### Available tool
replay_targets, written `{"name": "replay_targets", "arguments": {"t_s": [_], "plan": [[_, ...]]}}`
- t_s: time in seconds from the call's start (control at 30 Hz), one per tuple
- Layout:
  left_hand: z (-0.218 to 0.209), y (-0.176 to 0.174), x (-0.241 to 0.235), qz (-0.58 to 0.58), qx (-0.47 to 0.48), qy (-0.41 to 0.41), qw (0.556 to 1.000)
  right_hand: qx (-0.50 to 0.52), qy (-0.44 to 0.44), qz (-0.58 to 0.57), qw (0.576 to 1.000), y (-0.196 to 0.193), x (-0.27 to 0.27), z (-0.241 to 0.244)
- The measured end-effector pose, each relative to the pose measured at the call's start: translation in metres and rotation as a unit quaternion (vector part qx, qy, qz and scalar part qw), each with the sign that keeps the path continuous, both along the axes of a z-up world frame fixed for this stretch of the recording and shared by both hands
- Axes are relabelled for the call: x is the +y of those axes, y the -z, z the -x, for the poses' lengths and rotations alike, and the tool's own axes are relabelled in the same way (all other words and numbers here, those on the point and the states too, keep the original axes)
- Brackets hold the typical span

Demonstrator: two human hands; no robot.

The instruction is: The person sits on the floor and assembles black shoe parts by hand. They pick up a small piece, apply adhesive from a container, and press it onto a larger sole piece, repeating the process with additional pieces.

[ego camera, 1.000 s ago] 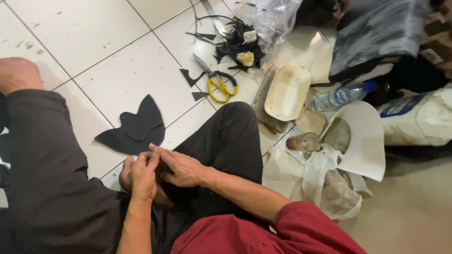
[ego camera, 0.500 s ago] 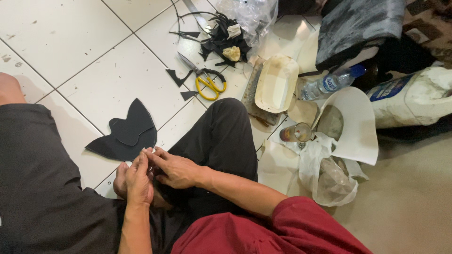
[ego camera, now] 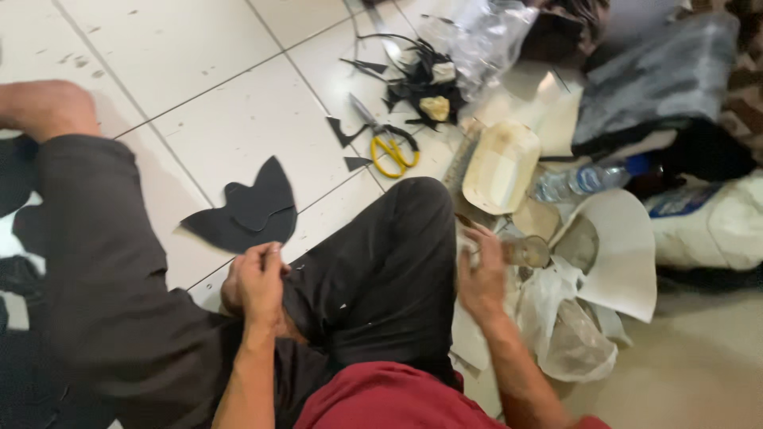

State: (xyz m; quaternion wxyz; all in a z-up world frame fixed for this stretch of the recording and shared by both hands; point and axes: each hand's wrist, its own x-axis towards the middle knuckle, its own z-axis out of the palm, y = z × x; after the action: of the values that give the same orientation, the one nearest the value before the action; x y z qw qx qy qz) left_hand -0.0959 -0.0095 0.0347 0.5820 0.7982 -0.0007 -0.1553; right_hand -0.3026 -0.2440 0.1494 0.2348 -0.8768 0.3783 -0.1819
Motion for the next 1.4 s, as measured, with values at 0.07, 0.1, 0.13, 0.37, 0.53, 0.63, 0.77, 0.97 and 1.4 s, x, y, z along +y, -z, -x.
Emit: {"name": "replay_targets", "arguments": {"t_s": [0.07,0.1,0.13,0.37,0.53,0.63,0.77,0.97,1.4], "plan": [[-0.002,-0.010,0.000,-0.002,0.023,0.021,1.000,0.129,0.000,-0.023,0.991,0.023,-0.015,0.037],[-0.004,-0.015,-0.001,-0.006,0.044,0.048,0.998,0.252,0.007,-0.045,0.967,0.035,-0.026,0.054],[-0.004,-0.012,0.000,-0.007,0.044,0.037,0.998,0.252,-0.004,-0.044,0.967,0.048,-0.030,0.068],[0.002,-0.020,-0.002,-0.145,0.061,0.216,0.964,0.423,-0.033,-0.175,0.889,0.105,-0.030,0.116],[0.005,-0.020,0.001,-0.164,0.043,0.257,0.952,0.444,0.003,-0.219,0.869,0.093,-0.015,0.100],[0.005,-0.028,0.003,-0.172,0.063,0.277,0.943,0.390,0.022,-0.172,0.904,0.086,-0.014,0.097],[0.003,-0.036,0.004,-0.183,0.060,0.300,0.934,0.427,-0.018,-0.138,0.893,0.103,-0.029,0.106],[0.002,-0.037,0.006,-0.190,0.072,0.311,0.928,0.454,0.046,-0.190,0.869,0.082,-0.009,0.076],[0.005,-0.027,0.001,-0.188,0.018,0.340,0.921,0.433,0.050,-0.117,0.892,0.083,-0.010,0.084]]}}
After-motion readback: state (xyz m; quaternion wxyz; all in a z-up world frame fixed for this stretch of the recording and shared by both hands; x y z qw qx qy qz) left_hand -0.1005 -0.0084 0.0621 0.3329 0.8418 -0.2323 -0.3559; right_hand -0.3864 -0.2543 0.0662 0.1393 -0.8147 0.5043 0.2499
